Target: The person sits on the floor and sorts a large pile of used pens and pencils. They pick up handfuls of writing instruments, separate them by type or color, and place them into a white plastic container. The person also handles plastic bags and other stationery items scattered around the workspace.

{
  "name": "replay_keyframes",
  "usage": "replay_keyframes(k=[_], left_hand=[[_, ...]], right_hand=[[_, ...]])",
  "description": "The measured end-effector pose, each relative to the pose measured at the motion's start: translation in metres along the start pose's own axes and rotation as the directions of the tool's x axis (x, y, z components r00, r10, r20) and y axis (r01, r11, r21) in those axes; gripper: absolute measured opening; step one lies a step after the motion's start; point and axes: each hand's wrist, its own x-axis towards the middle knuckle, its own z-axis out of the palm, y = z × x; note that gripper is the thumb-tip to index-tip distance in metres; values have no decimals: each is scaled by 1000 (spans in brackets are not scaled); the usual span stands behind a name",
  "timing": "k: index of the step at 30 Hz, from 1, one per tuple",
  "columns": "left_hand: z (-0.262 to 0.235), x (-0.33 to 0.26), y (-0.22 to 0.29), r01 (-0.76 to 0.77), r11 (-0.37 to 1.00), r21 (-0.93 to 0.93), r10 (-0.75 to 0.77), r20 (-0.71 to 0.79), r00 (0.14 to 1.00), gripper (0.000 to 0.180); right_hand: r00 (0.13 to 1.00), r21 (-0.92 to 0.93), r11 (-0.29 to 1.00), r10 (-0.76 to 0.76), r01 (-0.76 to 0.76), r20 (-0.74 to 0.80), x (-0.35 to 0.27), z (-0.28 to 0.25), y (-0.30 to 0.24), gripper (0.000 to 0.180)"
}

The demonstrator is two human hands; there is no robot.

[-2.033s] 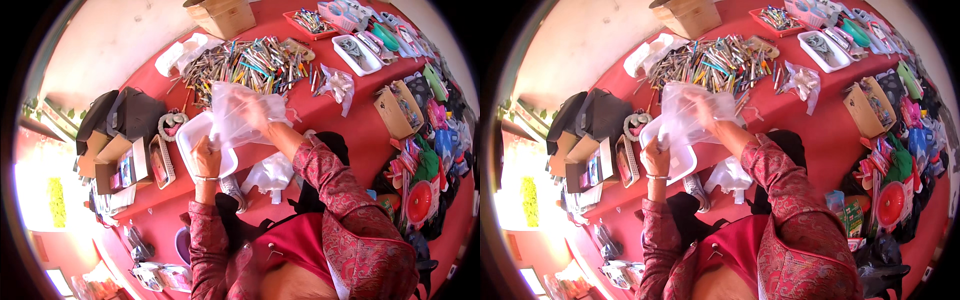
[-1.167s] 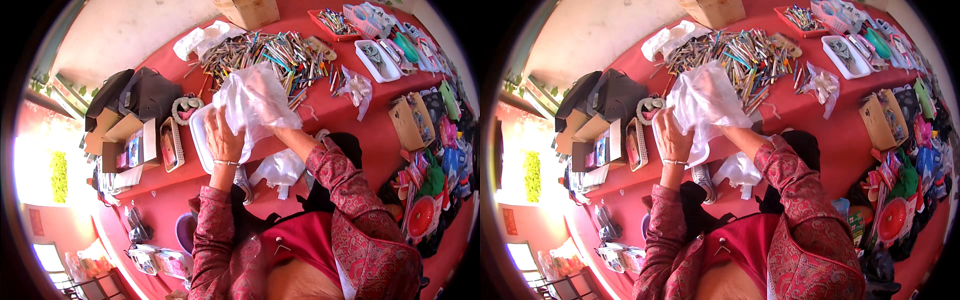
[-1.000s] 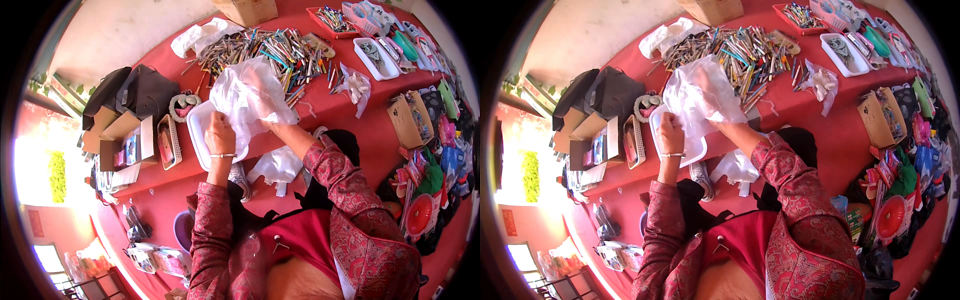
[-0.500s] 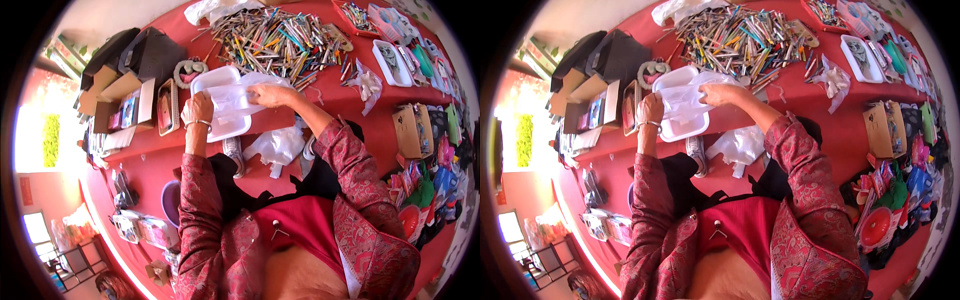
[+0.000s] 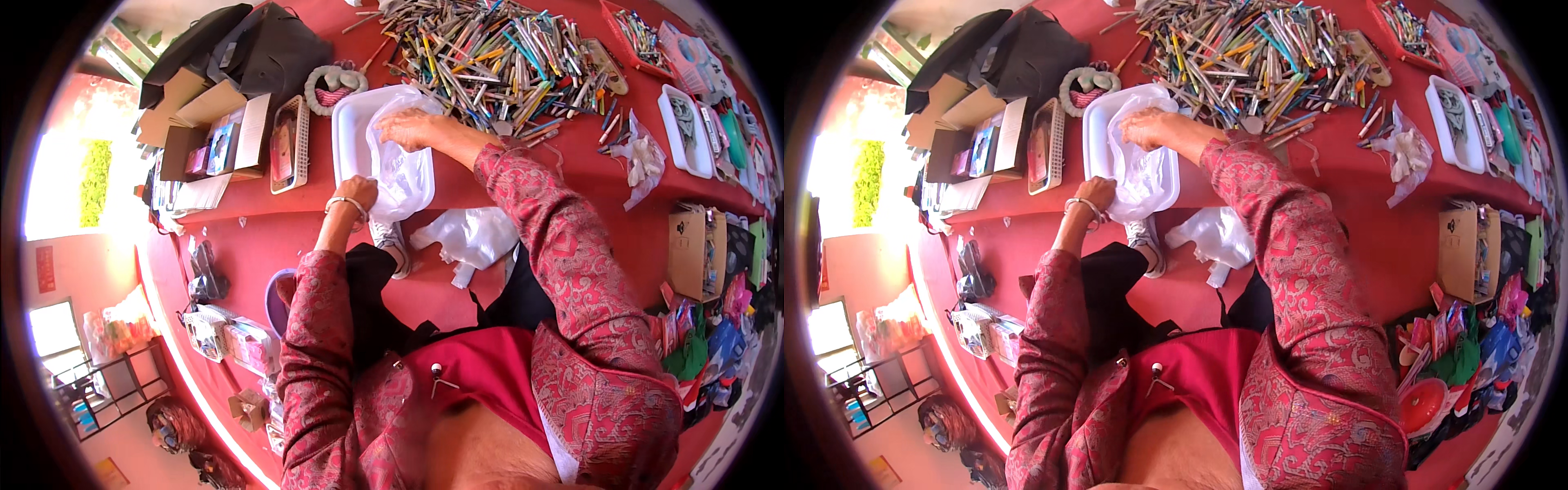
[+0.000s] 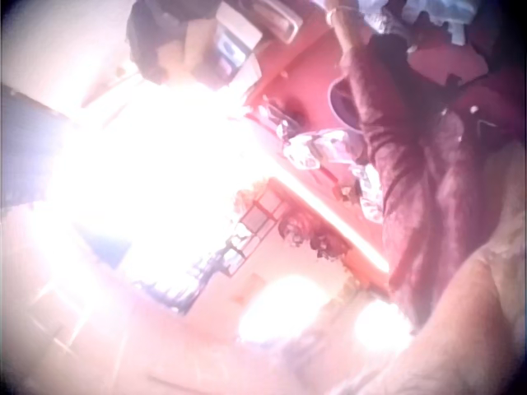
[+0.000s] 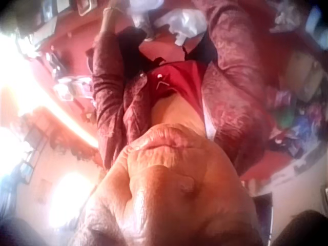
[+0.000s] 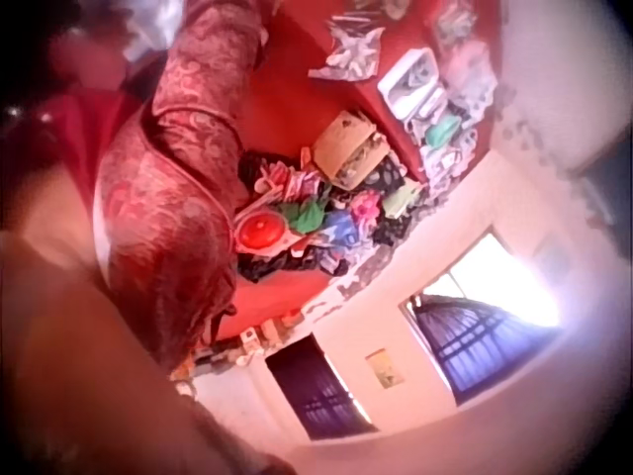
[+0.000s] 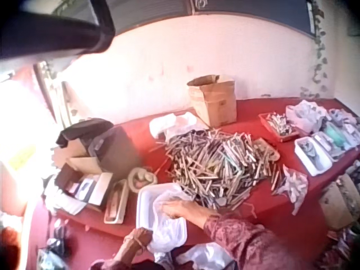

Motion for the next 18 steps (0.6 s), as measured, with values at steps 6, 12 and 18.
replay_keyframes(k=[6, 12, 18], left_hand=[[25, 39, 2, 47, 997, -66, -45, 36, 998, 24], [17, 42, -16, 538, 394, -745, -344, 423, 838, 38], [58, 37, 5, -132, 991, 13, 132, -103, 986, 42]], right_hand=[[981, 5, 985, 173, -174, 83, 5, 18, 14, 21], [977, 234, 960, 114, -155, 179, 19, 21, 26, 23], [771, 453, 818, -19, -354, 637, 31, 43, -1, 26]])
